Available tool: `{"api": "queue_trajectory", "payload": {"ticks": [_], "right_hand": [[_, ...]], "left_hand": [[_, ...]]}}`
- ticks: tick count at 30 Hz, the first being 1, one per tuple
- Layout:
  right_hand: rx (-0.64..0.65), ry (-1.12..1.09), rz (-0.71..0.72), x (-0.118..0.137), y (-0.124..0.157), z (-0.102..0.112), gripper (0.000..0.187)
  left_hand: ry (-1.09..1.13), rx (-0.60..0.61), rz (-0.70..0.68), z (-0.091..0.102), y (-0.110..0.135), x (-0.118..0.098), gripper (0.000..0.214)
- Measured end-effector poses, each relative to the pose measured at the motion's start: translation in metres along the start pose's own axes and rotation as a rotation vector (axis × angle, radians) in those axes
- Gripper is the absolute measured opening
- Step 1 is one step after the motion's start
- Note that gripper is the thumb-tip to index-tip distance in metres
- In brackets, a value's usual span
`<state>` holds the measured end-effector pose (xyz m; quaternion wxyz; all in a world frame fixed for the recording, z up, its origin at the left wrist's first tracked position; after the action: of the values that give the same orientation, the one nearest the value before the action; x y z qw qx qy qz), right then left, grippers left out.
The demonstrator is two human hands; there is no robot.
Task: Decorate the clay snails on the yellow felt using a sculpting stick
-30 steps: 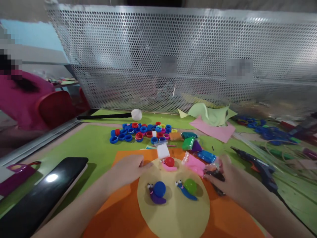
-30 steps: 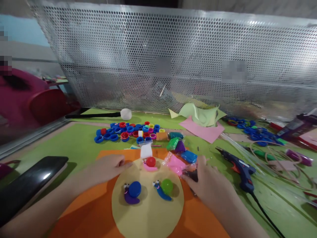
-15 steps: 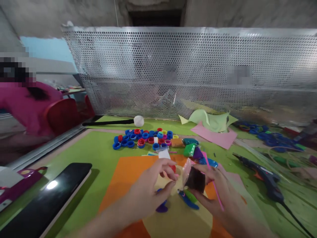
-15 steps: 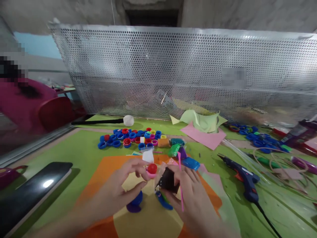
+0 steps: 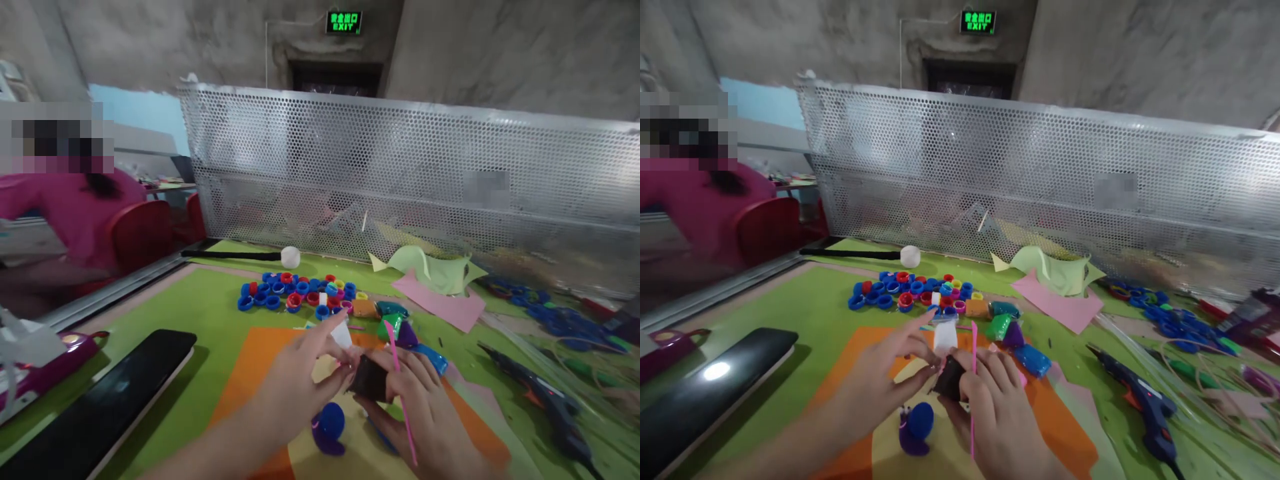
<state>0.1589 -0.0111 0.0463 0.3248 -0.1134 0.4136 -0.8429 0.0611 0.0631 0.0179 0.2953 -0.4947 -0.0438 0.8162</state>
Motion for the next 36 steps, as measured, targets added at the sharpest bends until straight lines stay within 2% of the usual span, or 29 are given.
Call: {"api": "queue_trajectory", "payload": {"ticks": [4,8,14,20,31,36], "right_hand": [[-0.001,-0.048,-0.029,-0.006,0.01,-0.013,0.018],[0.033,-0.101,-0.111,-0.017,0.026,-0.024,0.021],[0.04,-0.204,-0.275,-0.031,0.032,-0.03,0.025],[0.087,-0.331,-0.435,-0.041,0.032,-0.033,0.037],[0.109,-0.682,-0.591,-0.048,0.028,-0.038,0.043],[0.157,-0.62,-0.54,-0.044,0.028,-0.038,0.044]], "left_hand": [[-0.068,0.029,0.018,-0.001,0.001,0.002,0.073],[-0.031,0.117,0.171,-0.015,0.003,0.018,0.088],[0.157,0.141,0.28,-0.023,0.002,0.03,0.092],[0.205,0.135,0.346,-0.022,0.003,0.031,0.091],[0.334,0.097,0.418,-0.023,0.008,0.037,0.094],[0.453,0.084,0.503,-0.025,0.011,0.044,0.101]]}}
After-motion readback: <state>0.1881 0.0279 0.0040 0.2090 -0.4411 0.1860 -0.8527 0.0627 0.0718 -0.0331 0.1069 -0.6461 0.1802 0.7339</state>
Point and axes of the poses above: each hand's wrist, its own y-axis away from the middle knuckle, its own z-axis out of the back of the hand, x = y × z, the point moved 10 cm from there along -y, towards the middle knuckle, and after that the axes turned 1 degree about y, right-handed, at the moved point
